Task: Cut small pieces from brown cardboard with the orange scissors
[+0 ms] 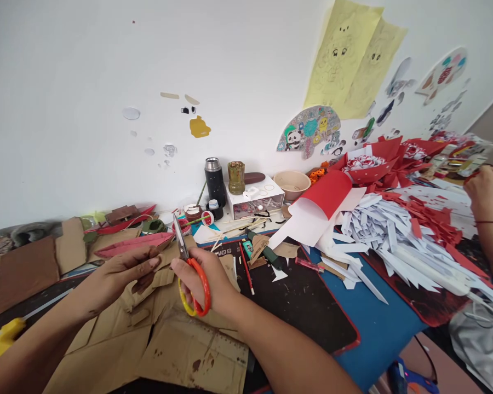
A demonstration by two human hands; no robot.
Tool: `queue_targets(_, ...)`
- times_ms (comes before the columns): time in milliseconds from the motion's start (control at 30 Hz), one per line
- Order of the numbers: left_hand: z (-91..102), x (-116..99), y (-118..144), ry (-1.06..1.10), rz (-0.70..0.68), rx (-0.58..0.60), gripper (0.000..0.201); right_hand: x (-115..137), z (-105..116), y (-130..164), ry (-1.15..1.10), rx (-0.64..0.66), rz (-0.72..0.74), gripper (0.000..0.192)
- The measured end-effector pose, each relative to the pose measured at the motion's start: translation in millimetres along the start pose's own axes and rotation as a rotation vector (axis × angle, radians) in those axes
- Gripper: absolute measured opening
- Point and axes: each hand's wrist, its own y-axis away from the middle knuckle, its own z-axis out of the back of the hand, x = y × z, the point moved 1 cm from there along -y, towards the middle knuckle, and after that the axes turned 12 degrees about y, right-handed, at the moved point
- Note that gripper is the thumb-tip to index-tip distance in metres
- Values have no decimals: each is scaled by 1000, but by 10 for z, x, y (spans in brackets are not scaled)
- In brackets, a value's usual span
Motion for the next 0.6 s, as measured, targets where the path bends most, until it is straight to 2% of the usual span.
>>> queue_targets(233,-123,5,25,-32,33,66,51,38,-14,35,-6,30,-41,44)
queue_targets(433,-203,-18,-3,22,34,8,50,52,8,48,103,-95,21,35)
queue_targets(600,-204,-38,-20,-9,2,-52,48,19,15,26,98,-47,-6,33)
